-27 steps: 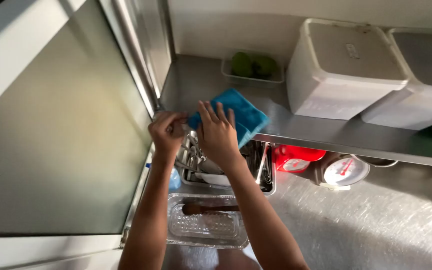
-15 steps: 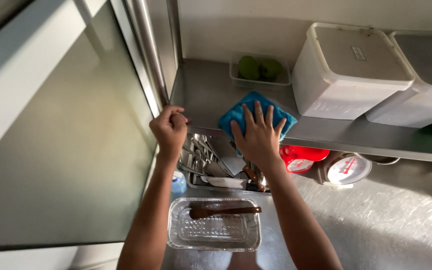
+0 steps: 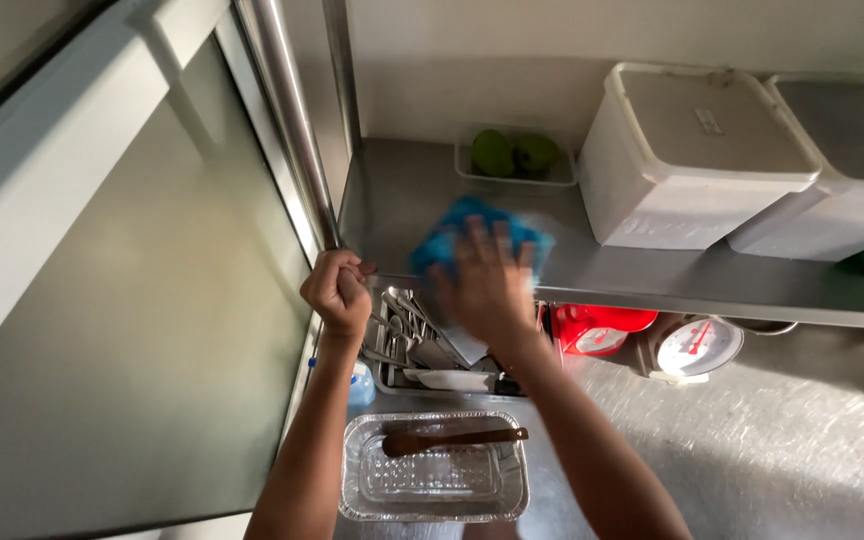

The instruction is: Cleaning kitchen surfaces with a cloth and checking a prep note.

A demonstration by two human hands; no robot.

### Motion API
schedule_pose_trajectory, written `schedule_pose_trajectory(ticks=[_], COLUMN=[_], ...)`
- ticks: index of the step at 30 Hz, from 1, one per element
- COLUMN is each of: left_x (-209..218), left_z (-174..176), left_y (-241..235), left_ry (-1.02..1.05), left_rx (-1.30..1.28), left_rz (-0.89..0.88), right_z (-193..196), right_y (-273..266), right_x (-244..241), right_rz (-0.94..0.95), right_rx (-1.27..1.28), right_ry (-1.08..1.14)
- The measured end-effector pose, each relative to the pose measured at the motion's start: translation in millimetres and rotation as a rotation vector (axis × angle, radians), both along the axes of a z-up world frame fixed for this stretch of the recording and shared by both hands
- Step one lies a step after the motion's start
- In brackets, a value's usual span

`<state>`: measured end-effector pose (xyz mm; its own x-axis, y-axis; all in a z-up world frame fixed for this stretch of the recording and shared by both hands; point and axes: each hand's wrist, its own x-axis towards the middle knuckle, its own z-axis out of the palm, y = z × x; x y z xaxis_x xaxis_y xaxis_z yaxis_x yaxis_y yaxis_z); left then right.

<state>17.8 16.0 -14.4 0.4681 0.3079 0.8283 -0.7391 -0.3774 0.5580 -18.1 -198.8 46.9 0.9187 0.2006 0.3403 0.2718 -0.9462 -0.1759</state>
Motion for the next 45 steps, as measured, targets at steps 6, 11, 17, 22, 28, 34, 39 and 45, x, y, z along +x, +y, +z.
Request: schedule_pose_trajectory(ticks=[6, 11, 17, 22, 28, 34, 39, 45], left_x=[6.1, 4.7, 3.2, 2.2, -20.4, -85.1, -115.1, -166.5], left_z=[-9.2, -4.6, -5.7, -5.1, 2.7, -21.1, -56.7, -97.0], left_y=[-4.8, -5.3, -5.5, -5.4, -21.0, -87.9, -154.9, -266.3], left_ry=[-0.039, -0.040, -0.011, -0.019, 0.058, 0.618, 0.985, 1.327], left_rx=[-0.073, 0.042, 0.025, -0.014, -0.053, 0.069, -0.224, -0.597], left_rz=[-0.029, 0.154, 0.111, 0.017, 0.019, -0.413, -1.031, -1.427], right_z=[24.0, 20.7, 11.5, -17.0, -23.9, -23.5, -35.4, -57.6], right_y=[21.6, 64.3, 16.1, -43.0, -51.1, -71.9, -100.5, -173.5], right_x=[24.4, 36.4, -4.0, -16.4, -50.9, -85.0, -136.9, -198.9], right_rz=[-0.302, -0.176, 0.050, -0.066, -0.049, -0.147, -0.164, -0.251], right_rx=[0.000, -0.031, 0.059, 0.178, 0.217, 0.396, 0.412, 0.456], right_ry=[0.125, 0.123, -0.107, -0.315, -0.489, -0.493, -0.516, -0.465])
